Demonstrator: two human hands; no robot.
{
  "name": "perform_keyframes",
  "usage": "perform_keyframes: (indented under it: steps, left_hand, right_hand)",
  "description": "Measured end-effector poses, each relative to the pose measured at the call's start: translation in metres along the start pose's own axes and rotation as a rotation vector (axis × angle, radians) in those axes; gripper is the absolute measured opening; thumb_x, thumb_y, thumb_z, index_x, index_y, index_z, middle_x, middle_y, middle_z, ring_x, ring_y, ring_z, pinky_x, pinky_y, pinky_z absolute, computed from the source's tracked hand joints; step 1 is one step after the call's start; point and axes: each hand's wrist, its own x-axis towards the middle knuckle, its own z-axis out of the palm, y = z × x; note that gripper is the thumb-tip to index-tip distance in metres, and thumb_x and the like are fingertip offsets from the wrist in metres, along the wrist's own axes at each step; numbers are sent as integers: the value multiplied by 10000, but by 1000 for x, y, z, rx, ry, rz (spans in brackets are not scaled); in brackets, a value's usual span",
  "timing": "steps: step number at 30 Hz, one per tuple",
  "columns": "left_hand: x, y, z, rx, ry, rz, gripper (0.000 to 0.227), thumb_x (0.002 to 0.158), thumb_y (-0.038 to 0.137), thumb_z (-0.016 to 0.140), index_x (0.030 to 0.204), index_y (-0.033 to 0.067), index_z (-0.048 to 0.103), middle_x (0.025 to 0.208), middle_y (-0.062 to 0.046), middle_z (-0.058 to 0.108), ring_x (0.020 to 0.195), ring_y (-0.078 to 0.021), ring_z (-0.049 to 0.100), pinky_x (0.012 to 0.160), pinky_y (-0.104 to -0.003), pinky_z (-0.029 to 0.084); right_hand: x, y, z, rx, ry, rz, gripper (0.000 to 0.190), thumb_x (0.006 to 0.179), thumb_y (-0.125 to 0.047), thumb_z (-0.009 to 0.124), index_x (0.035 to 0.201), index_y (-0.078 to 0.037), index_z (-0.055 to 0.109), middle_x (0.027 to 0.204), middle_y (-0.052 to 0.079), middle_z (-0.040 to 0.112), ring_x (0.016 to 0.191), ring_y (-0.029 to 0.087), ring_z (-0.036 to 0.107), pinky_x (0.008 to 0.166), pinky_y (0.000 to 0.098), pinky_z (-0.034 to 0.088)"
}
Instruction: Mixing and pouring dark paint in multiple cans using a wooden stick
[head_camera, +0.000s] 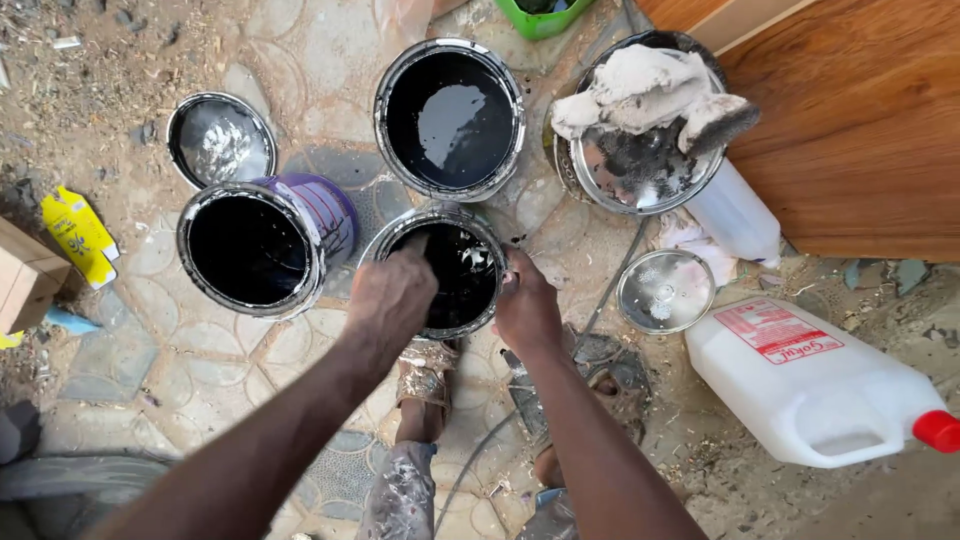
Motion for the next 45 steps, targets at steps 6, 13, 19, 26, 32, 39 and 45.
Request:
perform_keyframes:
  steps: [6, 13, 19, 26, 32, 39, 45]
  left_hand:
    - [-20, 55, -59, -1053, -246, -678, 261, 875, 117, 651, 733, -78, 750, 594, -262, 675, 670, -495, 716, 517, -463, 527]
    - [8, 39, -70, -1507, 207, -997, 358, 936, 320, 517, 653, 194, 696, 338, 16, 540, 358, -181, 616, 571, -300, 520]
    - [-26, 62, -67, -563, -437, -587, 471, 953, 97, 523, 1418, 62, 585, 895, -181, 778, 883, -354, 780, 732, -510, 626]
    - [6, 42, -50, -664, -157, -477, 387, 932, 101, 482, 1281, 176, 632, 897, -142, 764, 858, -376, 771, 744, -548, 610]
    - [-24, 58, -39, -679, -272, -493, 360, 915, 94, 485, 1221, 157, 664, 930, -137, 765, 913, -373, 771, 787, -518, 617]
    - [-1, 24, -18, -767, -89, -610, 376, 958, 172, 470, 1298, 239, 616, 953, -164, 749, 880, -411, 756, 803, -581, 592]
    - [-37, 74, -26, -733, -282, -456, 395, 942, 118, 463, 1279, 220, 642, 930, -110, 756, 878, -362, 773, 772, -531, 617]
  right_hand:
    - [1, 4, -5, 18, -14, 38, 438, 1057, -183, 405, 1462, -263, 552, 1016, 299, 748, 782, 363, 780, 712, 430, 650]
    - [-10, -10, -15, 38, -59, 40, 460, 1063, -176, 411, 1495, -287, 523, 1063, 311, 734, 773, 302, 783, 664, 353, 644]
    - [-10, -17, -17, 51, -99, 92, 448, 1075, -234, 388, 1510, -282, 486, 1144, 287, 726, 833, 278, 790, 735, 345, 670]
    - [1, -2, -12, 57, -103, 108, 437, 1070, -243, 403, 1485, -317, 513, 1140, 293, 723, 818, 310, 787, 717, 326, 668]
    - [-11, -16, -17, 9, -118, 85, 461, 1080, -244, 373, 1528, -307, 461, 1061, 273, 740, 841, 307, 786, 718, 339, 673]
    - [-5, -12, -18, 65, -132, 74, 470, 1077, -228, 401, 1544, -248, 447, 1155, 287, 710, 882, 328, 776, 732, 361, 685]
    - [-3, -8, -16, 40, -124, 91, 474, 1069, -229, 405, 1537, -291, 447, 1143, 245, 726, 815, 276, 782, 671, 319, 680]
